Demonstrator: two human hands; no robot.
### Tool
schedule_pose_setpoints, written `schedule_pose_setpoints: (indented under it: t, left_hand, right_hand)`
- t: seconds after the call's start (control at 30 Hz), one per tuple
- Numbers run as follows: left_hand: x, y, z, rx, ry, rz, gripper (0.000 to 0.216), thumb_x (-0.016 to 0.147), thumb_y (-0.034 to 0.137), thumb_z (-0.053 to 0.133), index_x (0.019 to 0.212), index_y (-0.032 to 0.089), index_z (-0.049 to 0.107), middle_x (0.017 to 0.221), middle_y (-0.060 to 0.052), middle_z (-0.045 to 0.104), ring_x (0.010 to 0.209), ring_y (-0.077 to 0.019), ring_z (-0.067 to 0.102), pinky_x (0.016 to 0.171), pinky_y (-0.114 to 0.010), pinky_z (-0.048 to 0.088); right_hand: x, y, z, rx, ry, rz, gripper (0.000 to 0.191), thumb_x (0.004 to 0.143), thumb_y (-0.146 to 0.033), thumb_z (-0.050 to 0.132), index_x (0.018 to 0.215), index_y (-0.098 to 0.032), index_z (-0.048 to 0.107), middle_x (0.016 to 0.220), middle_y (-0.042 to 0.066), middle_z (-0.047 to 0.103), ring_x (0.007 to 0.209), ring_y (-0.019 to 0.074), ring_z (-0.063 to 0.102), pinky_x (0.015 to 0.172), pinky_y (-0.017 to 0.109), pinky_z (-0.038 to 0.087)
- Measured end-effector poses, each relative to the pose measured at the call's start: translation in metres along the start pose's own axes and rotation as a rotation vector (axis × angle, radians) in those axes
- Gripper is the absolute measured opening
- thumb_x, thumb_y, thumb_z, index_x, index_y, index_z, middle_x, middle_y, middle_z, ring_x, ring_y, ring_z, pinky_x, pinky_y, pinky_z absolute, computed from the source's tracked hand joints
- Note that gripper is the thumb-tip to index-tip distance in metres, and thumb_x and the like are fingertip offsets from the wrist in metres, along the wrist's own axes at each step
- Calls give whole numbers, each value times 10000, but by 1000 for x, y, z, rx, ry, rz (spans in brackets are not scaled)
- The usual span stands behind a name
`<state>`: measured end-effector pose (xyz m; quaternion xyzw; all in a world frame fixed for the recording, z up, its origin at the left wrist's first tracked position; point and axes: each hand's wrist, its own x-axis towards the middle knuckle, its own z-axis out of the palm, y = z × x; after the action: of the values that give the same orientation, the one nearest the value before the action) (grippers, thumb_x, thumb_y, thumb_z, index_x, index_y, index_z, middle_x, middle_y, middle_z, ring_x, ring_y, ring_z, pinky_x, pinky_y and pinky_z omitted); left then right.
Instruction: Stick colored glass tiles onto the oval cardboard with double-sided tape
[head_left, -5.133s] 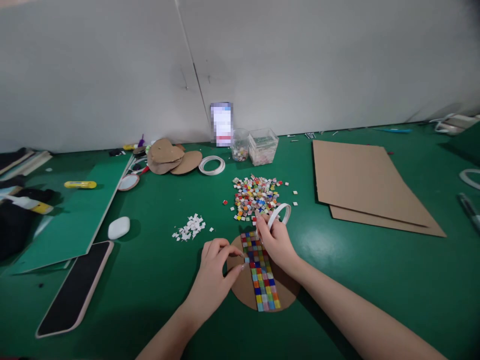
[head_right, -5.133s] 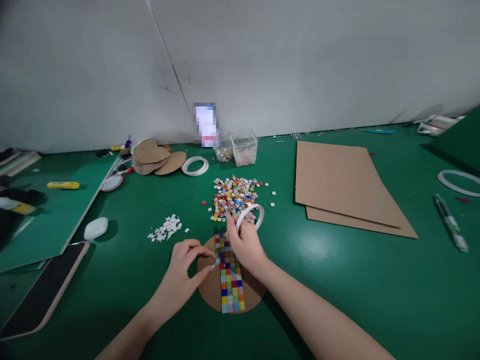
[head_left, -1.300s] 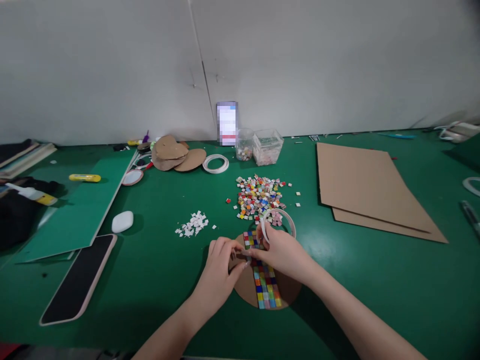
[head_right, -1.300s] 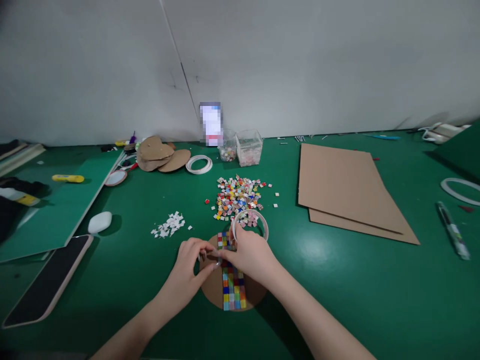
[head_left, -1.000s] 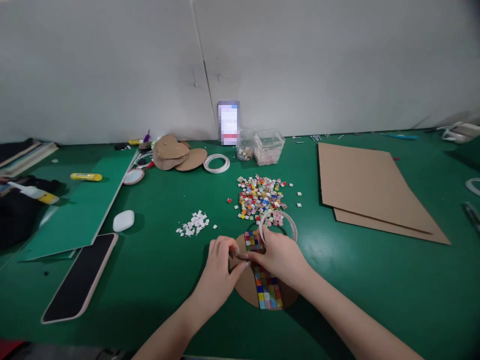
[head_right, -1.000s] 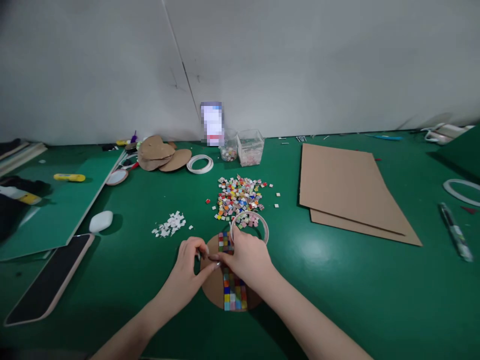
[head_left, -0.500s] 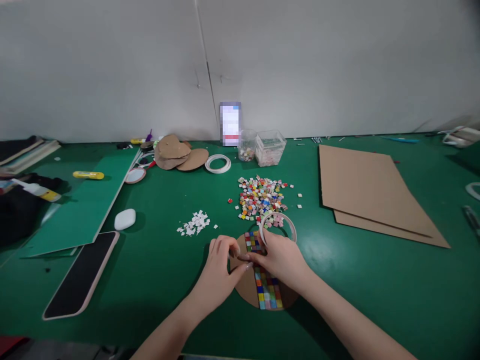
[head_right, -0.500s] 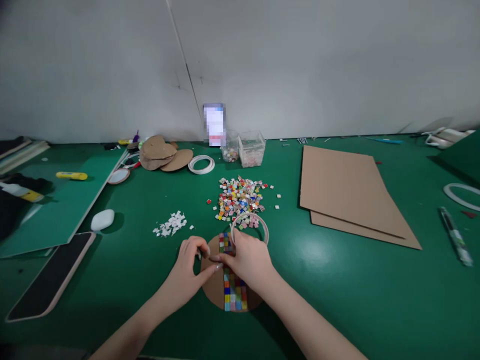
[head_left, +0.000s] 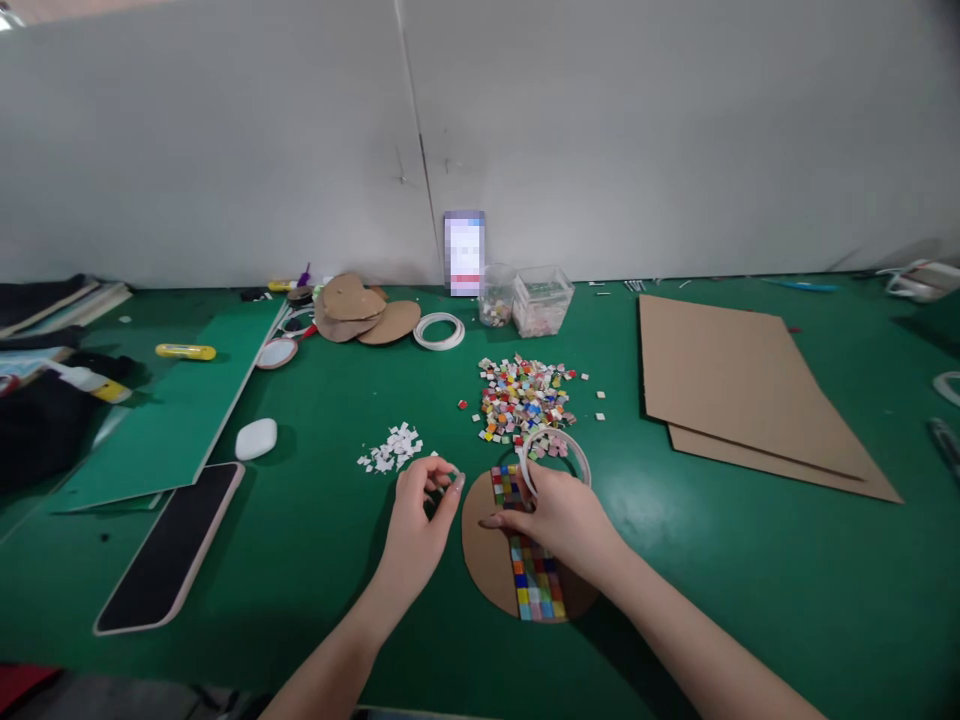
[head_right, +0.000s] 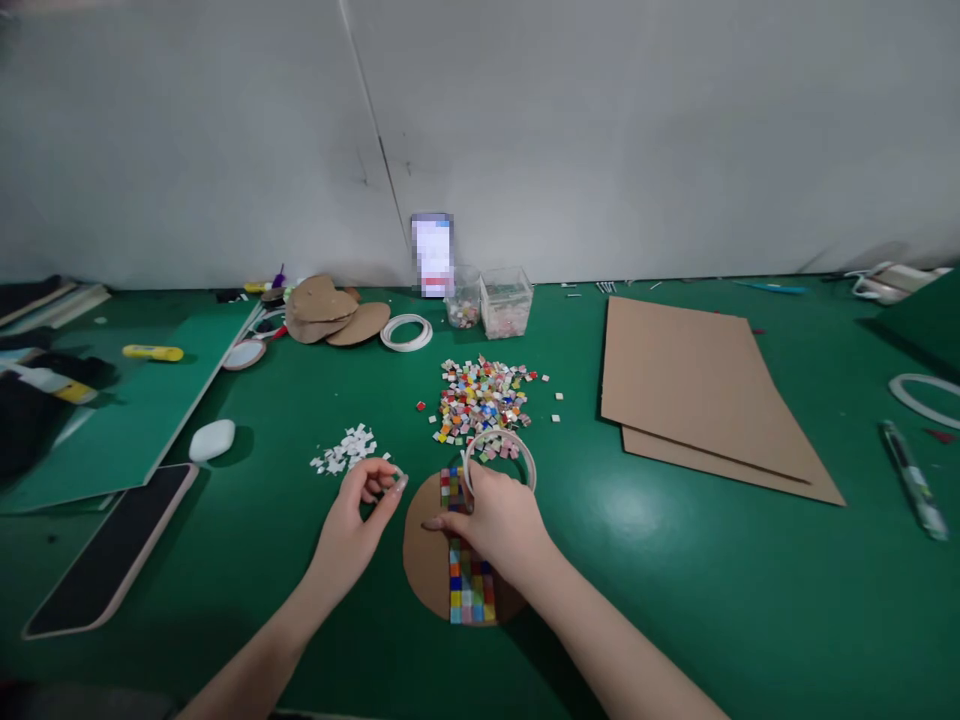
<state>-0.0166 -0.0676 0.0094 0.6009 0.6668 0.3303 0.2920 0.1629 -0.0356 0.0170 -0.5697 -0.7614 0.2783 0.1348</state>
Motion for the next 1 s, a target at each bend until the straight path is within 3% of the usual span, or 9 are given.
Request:
schedule_pose_setpoints:
  t: [0.13, 0.27, 0.43, 0.73, 1.0]
  left_hand:
    - [-2, 2, 0, 75, -31, 113, 106, 836, 298, 465, 896, 211, 472, 811, -22, 497, 775, -167, 492, 668, -297, 418]
    - [-6, 11, 0, 118, -201, 213, 80, 818, 273, 491, 868, 213, 506, 863, -37, 507, 828, -184, 463, 700, -311, 419]
    - [-10, 17, 0, 163, -348, 251, 189, 792, 220, 518, 979, 246, 523, 901, -36, 502, 869, -201, 436, 708, -315, 413]
    - [-10, 15, 5, 306, -311, 319, 143, 797, 193, 461, 932, 214, 505, 830, -32, 486, 811, -199, 433, 664, -312, 380]
    - [-9, 14, 10, 387, -248, 390, 192, 699, 131, 485, 877, 201, 498, 788, -25, 491, 792, -202, 449, 654, -309, 379]
  right_hand:
    - [3, 6, -3, 112, -2, -16, 379, 694, -548, 589, 645, -209, 428, 577, -17, 535, 516, 143, 506, 446, 230, 282]
    - [8, 14, -8, 354, 48, 14, 370, 855, -490, 381, 601, -225, 331, 508, -37, 446, 457, 129, 457, 457, 242, 316]
    - [11, 16, -7, 363, 122, 37, 314, 871, -434, 370, 634, -228, 364, 526, -20, 463, 479, 157, 495, 472, 258, 346]
    - [10, 14, -2, 238, 118, 53, 293, 881, -408, 353, 692, -209, 457, 578, 30, 562, 530, 200, 569, 462, 265, 339]
    - [9, 13, 4, 25, 163, 15, 283, 890, -374, 344, 677, -207, 429, 546, 22, 563, 483, 176, 551, 426, 241, 287]
